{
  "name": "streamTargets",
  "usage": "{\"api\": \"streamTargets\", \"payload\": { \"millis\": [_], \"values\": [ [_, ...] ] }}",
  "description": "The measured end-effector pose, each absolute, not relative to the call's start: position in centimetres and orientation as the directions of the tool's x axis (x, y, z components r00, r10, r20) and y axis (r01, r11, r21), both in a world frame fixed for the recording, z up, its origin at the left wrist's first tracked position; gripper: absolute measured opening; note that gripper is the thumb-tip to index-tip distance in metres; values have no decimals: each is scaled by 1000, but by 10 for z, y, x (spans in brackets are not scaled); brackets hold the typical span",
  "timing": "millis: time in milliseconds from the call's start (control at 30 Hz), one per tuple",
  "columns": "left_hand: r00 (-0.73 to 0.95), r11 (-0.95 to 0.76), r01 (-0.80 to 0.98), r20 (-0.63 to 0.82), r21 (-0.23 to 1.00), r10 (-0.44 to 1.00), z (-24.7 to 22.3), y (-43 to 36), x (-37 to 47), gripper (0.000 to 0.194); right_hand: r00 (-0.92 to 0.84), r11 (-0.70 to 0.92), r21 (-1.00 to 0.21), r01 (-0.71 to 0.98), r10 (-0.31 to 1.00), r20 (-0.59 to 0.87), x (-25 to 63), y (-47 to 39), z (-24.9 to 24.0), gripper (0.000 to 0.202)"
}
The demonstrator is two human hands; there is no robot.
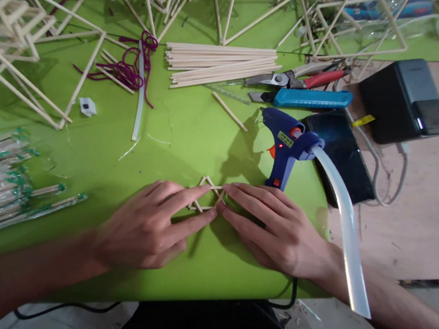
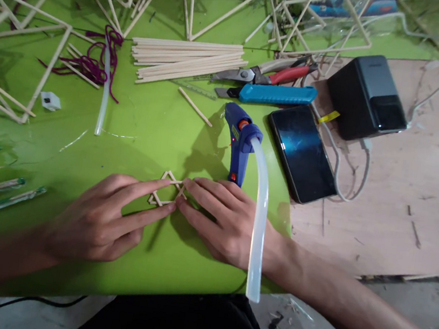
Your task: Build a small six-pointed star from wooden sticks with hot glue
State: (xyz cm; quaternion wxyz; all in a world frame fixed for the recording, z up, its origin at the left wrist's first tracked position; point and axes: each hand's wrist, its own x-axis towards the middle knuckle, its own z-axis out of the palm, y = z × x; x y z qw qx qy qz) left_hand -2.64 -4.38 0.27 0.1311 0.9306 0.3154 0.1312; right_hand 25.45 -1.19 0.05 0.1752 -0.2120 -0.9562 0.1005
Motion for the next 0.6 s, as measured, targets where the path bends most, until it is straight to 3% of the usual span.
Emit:
{"api": "streamTargets", "payload": {
  "millis": [600],
  "values": [
    [762, -773, 555, 184, 306, 620, 2, -47, -27, 49, -844, 885, -279, 373, 449, 293, 254, -13, 2, 37]
  ]
}}
